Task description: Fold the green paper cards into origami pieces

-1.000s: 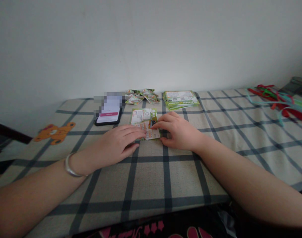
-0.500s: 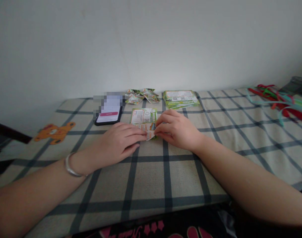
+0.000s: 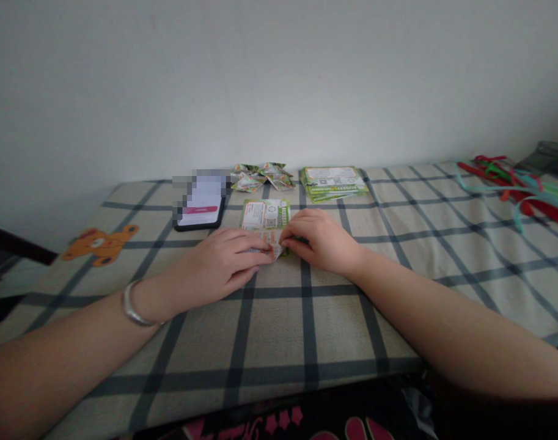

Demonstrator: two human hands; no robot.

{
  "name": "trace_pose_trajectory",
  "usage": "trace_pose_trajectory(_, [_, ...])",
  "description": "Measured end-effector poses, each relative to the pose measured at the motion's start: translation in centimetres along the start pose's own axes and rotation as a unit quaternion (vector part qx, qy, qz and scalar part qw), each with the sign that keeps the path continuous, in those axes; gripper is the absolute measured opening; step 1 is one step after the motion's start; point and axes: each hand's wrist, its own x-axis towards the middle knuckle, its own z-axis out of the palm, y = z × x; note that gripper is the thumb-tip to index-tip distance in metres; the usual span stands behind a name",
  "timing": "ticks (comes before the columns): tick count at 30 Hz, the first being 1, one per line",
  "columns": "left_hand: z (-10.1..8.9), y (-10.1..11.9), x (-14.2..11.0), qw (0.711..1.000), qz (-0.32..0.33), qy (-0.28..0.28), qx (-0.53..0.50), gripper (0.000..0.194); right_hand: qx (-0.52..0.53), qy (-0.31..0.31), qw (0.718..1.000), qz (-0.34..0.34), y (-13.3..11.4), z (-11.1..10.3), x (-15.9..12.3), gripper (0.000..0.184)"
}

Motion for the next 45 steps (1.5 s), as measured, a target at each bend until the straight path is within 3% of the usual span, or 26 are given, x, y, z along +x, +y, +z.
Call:
trace_pose_trajectory(12, [0.1, -0.2, 0.1, 1.000, 0.018, 0.014, -0.017, 0.024, 0.057, 0.009, 0.997, 0.050, 0.4, 1.1, 0.3, 0.017])
trace_pose_trajectory(21, [0.0, 0.2, 0.3, 0.999, -0.017, 0.019, -0.033, 0.026, 0.063, 0.011, 0.997, 0.050, 0.9, 1.3, 0.4, 0.018])
trace_pose_trajectory(28, [0.1, 0.2, 0.1, 1.000, 0.016, -0.006, -0.001, 0.032, 0.066, 0.020, 0.982, 0.177, 0.6, 1.6, 0.4, 0.011])
trace_pose_trajectory(30, [0.1, 0.3, 0.1, 1.000, 0.018, -0.010, 0.013, 0.032, 0.057, 0.015, 0.981, 0.185, 0.5, 1.5, 0.4, 0.014])
trace_pose_trajectory(45, [0.3, 0.4, -0.1, 0.999, 0.024, 0.005, 0.027, 0.031, 0.035, -0.016, 0.999, 0.005, 1.3, -0.2, -0.4, 0.010])
